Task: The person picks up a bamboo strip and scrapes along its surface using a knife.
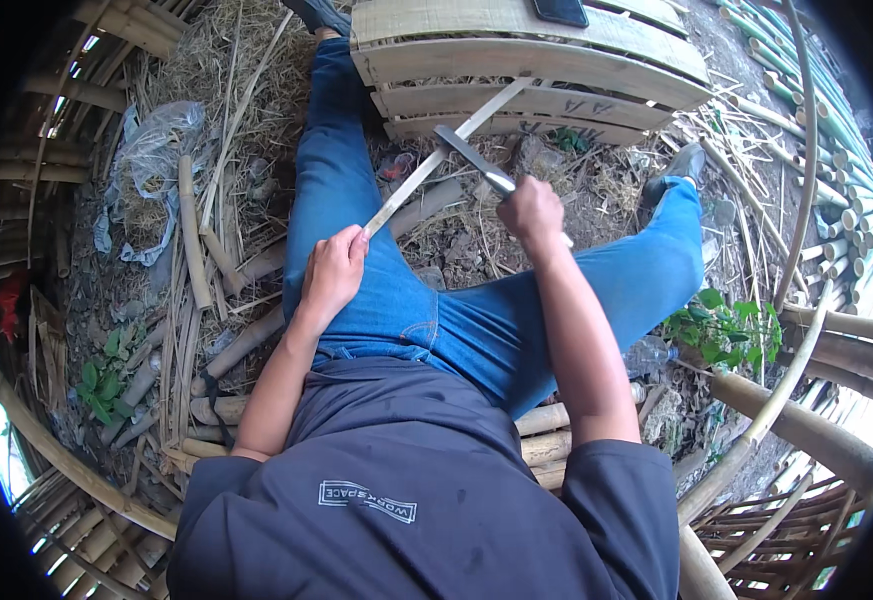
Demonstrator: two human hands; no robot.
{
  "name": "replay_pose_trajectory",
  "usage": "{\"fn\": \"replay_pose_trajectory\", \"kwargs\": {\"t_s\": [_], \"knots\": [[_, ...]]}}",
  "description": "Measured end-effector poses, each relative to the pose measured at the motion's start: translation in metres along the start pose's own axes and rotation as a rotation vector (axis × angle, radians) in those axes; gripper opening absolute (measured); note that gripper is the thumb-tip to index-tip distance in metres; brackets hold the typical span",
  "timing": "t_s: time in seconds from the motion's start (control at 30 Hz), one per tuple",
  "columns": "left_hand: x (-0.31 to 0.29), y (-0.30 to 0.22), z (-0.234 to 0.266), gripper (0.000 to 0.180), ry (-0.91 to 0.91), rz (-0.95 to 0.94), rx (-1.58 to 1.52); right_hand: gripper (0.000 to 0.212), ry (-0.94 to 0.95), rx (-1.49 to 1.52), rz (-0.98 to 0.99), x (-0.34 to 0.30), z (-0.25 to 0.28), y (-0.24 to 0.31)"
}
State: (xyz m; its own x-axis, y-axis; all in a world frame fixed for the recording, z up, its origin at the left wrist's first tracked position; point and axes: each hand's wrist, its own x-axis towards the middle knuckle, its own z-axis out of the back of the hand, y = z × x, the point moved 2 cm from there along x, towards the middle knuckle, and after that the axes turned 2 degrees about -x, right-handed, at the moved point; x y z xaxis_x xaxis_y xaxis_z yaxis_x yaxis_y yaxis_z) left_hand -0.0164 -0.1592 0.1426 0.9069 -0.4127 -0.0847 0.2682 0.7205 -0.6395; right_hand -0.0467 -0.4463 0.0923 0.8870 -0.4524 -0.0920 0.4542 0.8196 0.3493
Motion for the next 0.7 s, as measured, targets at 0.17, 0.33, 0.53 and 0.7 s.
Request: {"fn": "replay_pose_trajectory", "kwargs": {"t_s": [0.17,0.33,0.53,0.7], "knots": [[0.000,0.004,-0.001,0.028,-0.013,0.003,0.021,0.024,-0.015,-0.013,-0.038,0.002,-0.001,-0.005],[-0.001,0.005,-0.002,0.030,-0.059,-0.034,-0.003,0.023,-0.043,-0.006,-0.012,-0.002,0.006,0.006],[0.002,0.006,-0.003,0.031,-0.036,-0.024,-0.028,0.020,0.040,0.053,0.188,-0.011,-0.004,0.039],[0.001,0.003,-0.002,0.030,-0.030,-0.019,0.028,0.020,0.106,0.037,0.248,-0.017,-0.007,0.056]]}}
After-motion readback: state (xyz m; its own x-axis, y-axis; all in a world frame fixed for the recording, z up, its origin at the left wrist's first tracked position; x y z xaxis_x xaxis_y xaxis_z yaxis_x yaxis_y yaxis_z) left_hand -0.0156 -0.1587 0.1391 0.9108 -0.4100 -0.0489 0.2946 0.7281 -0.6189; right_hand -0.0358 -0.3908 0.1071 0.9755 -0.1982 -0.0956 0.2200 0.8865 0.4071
